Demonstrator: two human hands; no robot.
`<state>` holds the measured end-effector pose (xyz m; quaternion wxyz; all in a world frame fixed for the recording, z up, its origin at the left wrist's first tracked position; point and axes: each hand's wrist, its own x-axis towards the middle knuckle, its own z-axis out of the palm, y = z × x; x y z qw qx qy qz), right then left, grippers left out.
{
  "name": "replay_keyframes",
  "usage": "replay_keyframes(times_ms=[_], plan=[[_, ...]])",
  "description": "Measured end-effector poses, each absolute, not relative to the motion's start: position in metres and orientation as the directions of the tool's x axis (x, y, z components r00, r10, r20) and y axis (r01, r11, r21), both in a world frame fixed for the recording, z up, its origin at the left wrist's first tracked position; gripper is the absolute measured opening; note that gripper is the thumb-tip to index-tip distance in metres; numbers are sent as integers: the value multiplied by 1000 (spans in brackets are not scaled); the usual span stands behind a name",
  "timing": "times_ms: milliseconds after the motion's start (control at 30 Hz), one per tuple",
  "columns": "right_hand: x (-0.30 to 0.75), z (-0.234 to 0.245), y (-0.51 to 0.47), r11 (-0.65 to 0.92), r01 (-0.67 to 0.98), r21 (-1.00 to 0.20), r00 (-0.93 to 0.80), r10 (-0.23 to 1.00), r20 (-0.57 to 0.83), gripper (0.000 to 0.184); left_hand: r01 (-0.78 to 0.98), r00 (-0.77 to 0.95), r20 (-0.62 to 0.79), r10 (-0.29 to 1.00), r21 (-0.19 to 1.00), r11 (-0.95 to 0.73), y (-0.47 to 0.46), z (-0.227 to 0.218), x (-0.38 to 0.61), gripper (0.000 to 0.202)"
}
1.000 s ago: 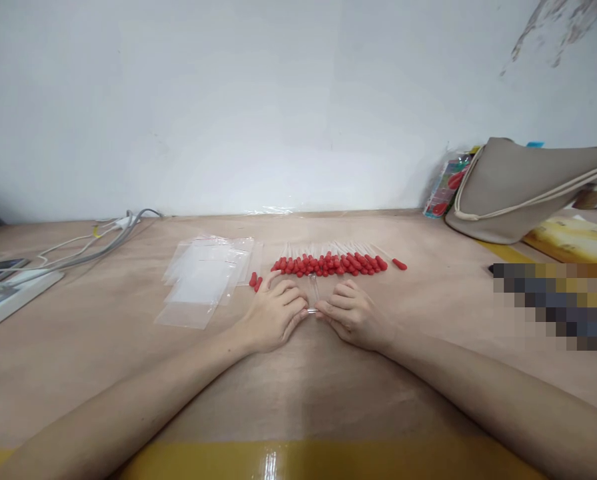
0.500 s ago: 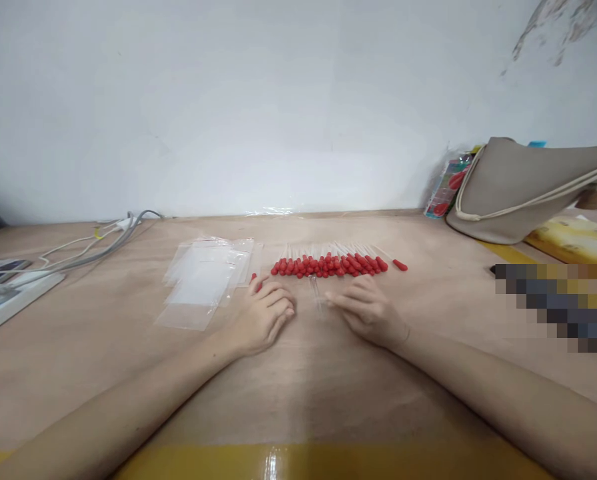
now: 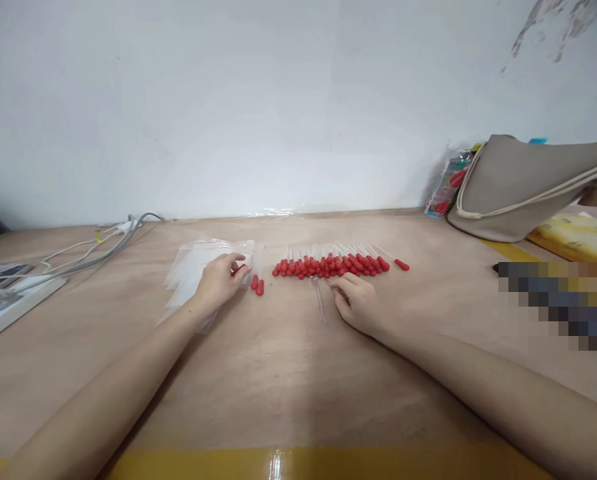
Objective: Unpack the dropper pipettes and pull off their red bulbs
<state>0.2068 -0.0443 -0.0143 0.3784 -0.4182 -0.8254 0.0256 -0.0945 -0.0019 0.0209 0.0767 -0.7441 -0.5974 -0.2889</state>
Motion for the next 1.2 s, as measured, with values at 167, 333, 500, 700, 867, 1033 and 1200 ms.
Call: replay_keyframes(times_ms=[167,333,500,700,867,1033,1200], plan=[[200,-19,-44,694,634,-343,-383,666,640,21,966,117,473,873,149,-210,0,16,-86,25],[194,-12,-51,672,622,-401,-380,707,597,17,940,141,430,892,224,-256,0,17,-80,25],[192,-8,-55,654,599,-462,-415,747,519,12,911,121,344,931,333,-242,-5,23,-78,32],[197,-6,-58,650,579,-492,-486,760,432,34,932,103,477,873,260,-252,-8,26,-77,30],[208,-3,-55,753,469,-461,-659,646,385,55,928,102,516,850,259,-269,-11,28,-73,28],[209,-4,-47,772,437,-461,-711,611,348,45,913,117,517,848,280,-297,-14,30,-67,26],[205,-9,-40,782,426,-456,-702,603,379,42,894,196,498,845,264,-363,-13,30,-58,23]])
